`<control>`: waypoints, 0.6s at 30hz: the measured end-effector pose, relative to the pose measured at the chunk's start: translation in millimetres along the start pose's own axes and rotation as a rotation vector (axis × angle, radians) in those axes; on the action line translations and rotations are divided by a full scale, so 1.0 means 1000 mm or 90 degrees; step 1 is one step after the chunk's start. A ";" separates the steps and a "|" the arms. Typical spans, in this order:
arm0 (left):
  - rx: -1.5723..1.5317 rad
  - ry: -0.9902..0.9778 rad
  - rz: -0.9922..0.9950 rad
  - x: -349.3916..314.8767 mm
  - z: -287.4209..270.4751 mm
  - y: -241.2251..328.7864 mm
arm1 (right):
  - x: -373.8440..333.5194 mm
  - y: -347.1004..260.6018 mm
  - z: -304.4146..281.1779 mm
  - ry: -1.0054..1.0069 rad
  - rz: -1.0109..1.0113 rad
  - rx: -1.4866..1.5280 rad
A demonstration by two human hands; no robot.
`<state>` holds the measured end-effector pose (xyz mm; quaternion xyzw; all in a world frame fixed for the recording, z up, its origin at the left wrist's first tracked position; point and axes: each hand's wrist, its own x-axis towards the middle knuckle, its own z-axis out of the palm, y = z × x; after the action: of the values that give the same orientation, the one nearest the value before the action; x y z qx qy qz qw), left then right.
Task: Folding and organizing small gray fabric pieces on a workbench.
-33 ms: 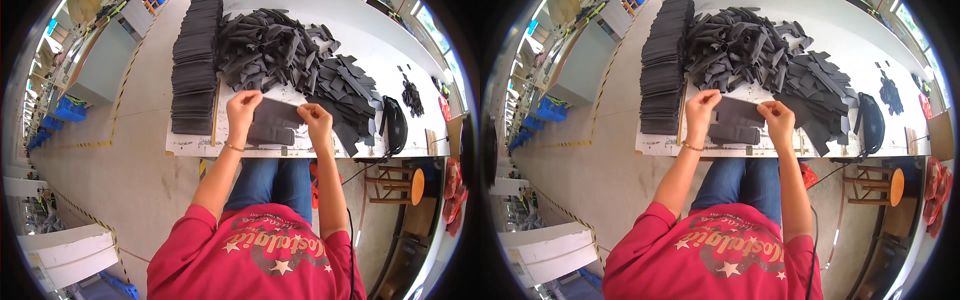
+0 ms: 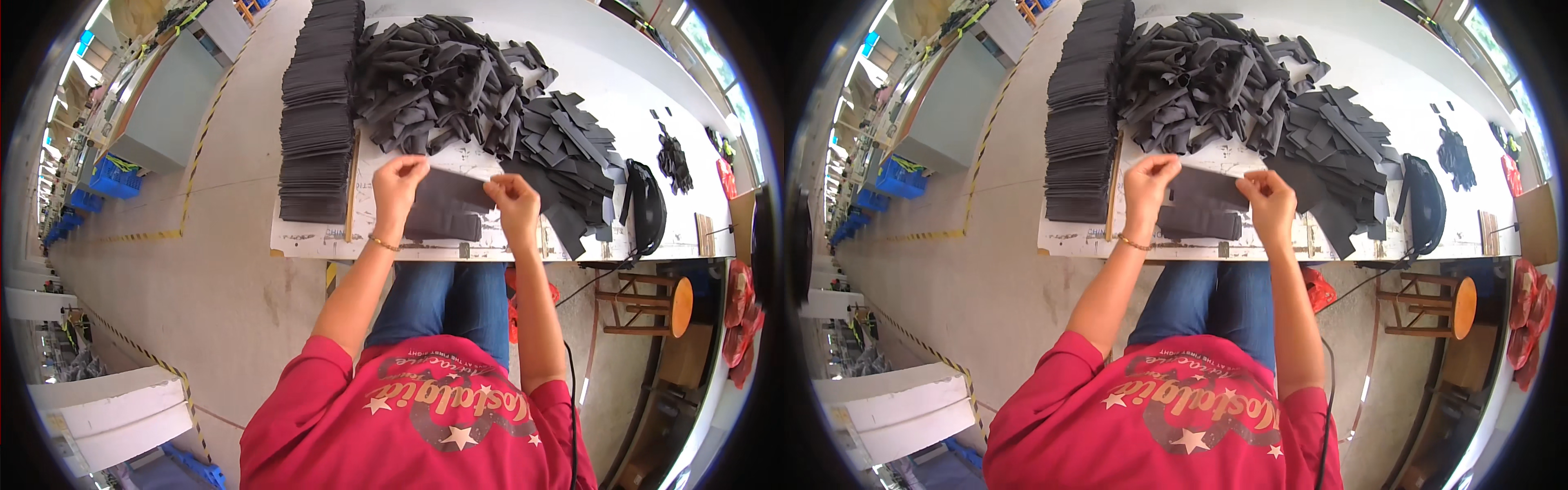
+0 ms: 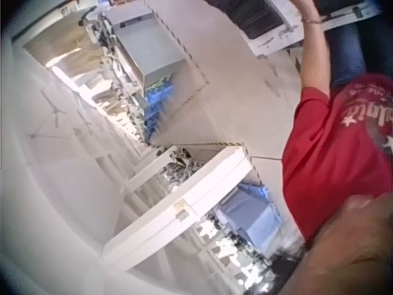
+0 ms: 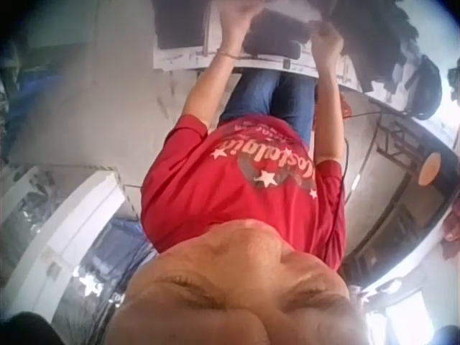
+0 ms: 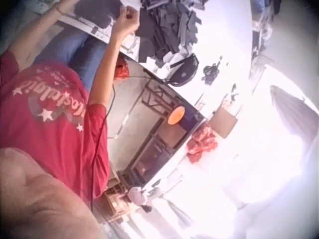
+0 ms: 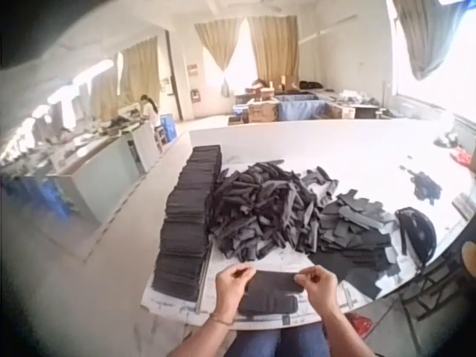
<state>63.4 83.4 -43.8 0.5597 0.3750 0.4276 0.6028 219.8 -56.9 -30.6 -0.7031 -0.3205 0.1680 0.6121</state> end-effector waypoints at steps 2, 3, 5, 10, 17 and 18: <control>0.171 -0.032 0.014 0.005 -0.005 -0.037 | -0.003 0.027 0.008 0.037 -0.019 -0.139; 0.238 0.004 0.092 0.005 -0.006 -0.047 | -0.004 0.034 0.011 0.042 -0.040 -0.182; 0.296 0.086 0.215 0.017 -0.006 -0.057 | -0.004 0.068 0.008 0.012 -0.087 -0.291; 0.227 0.253 0.278 0.095 -0.030 -0.029 | -0.008 0.060 -0.012 0.052 -0.094 -0.315; 0.430 0.235 0.271 0.146 0.005 -0.012 | 0.010 0.081 -0.067 0.071 -0.237 -0.626; 0.463 0.183 0.419 0.151 0.014 -0.013 | 0.011 0.077 -0.066 0.063 -0.233 -0.659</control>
<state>131.0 219.8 -51.2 0.7571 0.3826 0.5093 0.1450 288.5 -102.3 -91.0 -0.8523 -0.4488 -0.1539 0.2204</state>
